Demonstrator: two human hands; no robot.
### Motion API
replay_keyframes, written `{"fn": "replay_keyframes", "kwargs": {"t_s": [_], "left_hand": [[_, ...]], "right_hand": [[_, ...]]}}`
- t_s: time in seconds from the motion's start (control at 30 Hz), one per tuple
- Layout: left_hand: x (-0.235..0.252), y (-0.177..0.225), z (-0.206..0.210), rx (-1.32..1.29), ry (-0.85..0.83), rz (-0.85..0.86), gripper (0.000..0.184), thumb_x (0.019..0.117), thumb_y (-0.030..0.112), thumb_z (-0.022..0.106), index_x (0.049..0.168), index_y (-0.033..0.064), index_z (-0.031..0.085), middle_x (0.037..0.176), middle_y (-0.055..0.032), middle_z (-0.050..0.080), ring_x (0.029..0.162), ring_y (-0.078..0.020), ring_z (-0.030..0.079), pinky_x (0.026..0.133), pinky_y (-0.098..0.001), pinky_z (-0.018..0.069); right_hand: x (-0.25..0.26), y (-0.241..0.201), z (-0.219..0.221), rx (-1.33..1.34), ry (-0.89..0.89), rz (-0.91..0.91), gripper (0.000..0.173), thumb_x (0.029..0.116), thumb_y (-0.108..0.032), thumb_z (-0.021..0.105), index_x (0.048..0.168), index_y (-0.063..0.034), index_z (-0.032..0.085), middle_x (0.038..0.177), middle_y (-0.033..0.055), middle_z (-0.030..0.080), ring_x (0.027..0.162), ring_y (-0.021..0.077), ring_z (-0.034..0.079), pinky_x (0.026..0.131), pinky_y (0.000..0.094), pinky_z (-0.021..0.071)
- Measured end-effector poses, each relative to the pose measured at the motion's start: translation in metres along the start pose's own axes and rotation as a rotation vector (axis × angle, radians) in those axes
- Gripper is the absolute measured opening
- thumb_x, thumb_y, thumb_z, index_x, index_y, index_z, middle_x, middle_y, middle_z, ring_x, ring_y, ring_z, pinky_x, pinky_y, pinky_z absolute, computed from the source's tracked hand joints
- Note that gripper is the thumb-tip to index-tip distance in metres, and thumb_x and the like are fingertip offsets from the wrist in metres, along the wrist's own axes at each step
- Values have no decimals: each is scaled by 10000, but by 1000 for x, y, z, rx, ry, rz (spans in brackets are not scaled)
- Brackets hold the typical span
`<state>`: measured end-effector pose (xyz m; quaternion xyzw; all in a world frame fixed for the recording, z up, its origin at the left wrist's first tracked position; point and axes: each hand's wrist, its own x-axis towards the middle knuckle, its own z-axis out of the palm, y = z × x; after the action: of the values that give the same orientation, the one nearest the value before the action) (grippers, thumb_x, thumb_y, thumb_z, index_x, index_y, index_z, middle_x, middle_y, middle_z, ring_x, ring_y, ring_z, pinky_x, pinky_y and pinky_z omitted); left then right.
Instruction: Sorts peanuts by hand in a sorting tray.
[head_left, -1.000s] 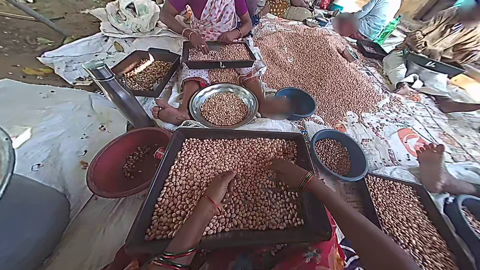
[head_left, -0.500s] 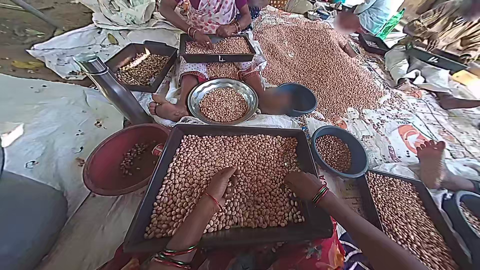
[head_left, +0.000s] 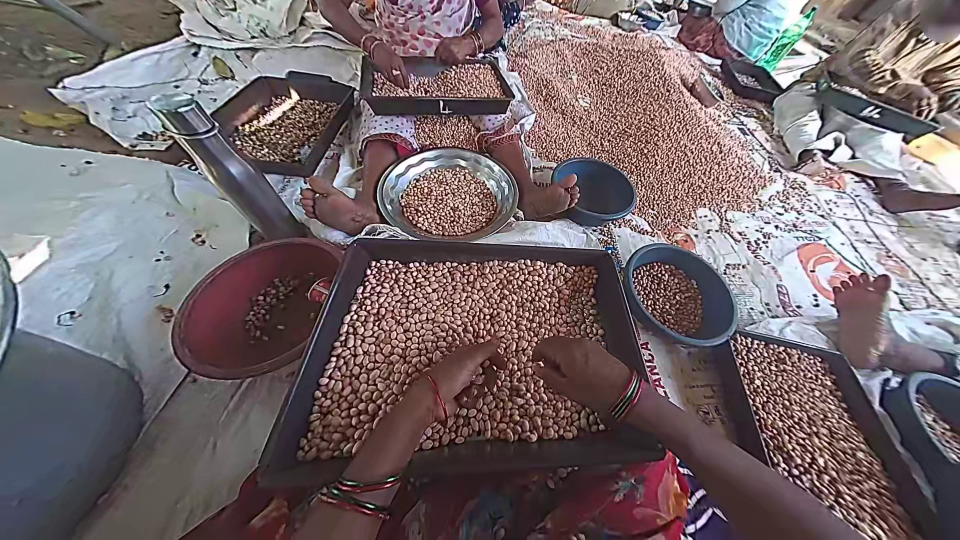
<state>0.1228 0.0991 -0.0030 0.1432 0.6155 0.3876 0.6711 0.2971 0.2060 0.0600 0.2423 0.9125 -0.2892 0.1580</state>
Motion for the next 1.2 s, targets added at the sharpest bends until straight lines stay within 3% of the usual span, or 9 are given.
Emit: {"fn": "replay_keyframes", "kwargs": {"t_s": [0.1, 0.23, 0.43, 0.6, 0.7, 0.83, 0.93, 1.1, 1.2], "left_hand": [[2, -1, -1, -13, -52, -53, 516, 1119, 479, 220, 933, 126, 548, 552, 60, 452, 383, -11, 307, 373, -157, 248], [-2, 1, -3, -154, -22, 36, 433, 1132, 378, 292, 873, 119, 523, 567, 53, 453, 380, -7, 318, 363, -147, 249], [0, 6, -1, -220, 108, 85, 357, 1129, 295, 356, 866, 114, 514, 600, 36, 478, 389, -12, 315, 365, -146, 245], [2, 2, -2, -225, 219, 126, 302, 1118, 262, 413, 884, 103, 522, 583, 45, 456, 385, -15, 321, 362, -150, 251], [2, 1, -3, 33, 187, 134, 297, 1120, 288, 417, 999, 60, 564, 647, 28, 490, 436, -29, 375, 404, -166, 300], [7, -1, -3, 586, 84, 180, 337, 1117, 266, 436, 1097, -11, 628, 772, -37, 529, 615, -107, 465, 606, -276, 408], [6, 1, 1, 762, 21, 185, 338, 1120, 229, 412, 1232, -18, 614, 882, -105, 585, 733, -186, 527, 739, -374, 459], [5, 4, 2, 623, 68, 212, 298, 1111, 218, 452, 1192, -13, 622, 784, -44, 537, 625, -111, 470, 616, -280, 412], [4, 1, 1, 390, 70, 182, 275, 1117, 229, 432, 1086, 16, 604, 659, 26, 492, 484, -34, 415, 466, -177, 334]], "right_hand": [[1, -11, -16, 6, 78, -55, 423, 1061, -142, 518, 1435, 53, 545, 1314, 275, 643, 1172, 410, 657, 1009, 551, 496], [17, 34, -38, -25, 131, 255, 460, 1090, -162, 471, 1519, 2, 461, 1497, 265, 514, 1391, 418, 502, 1148, 558, 379], [0, 6, 40, -86, -227, 178, 508, 1030, -65, 542, 1530, -35, 461, 1606, 334, 314, 1499, 559, 252, 1134, 713, 323], [-6, -15, 18, -47, -159, 59, 350, 1058, -30, 455, 1371, 24, 603, 1384, 266, 602, 1245, 452, 614, 1014, 615, 487], [11, 8, 3, 65, 36, 130, 341, 1084, -84, 440, 1334, 30, 643, 1354, 250, 637, 1272, 398, 612, 1079, 554, 447], [14, 9, 23, -100, -293, 72, 360, 1108, -163, 433, 1349, 30, 617, 1304, 284, 644, 1250, 460, 602, 1039, 631, 445], [10, 13, 14, -169, -190, 331, 365, 1116, -200, 397, 1334, 15, 596, 1270, 289, 650, 1185, 482, 631, 946, 655, 478], [8, 26, 30, -49, 60, 63, 308, 1065, -98, 494, 1278, 34, 673, 1250, 272, 672, 1187, 441, 648, 989, 585, 501], [19, 24, 62, -202, 191, -113, 234, 1027, -72, 545, 1113, 63, 716, 1071, 273, 709, 998, 450, 711, 818, 566, 569]]}}
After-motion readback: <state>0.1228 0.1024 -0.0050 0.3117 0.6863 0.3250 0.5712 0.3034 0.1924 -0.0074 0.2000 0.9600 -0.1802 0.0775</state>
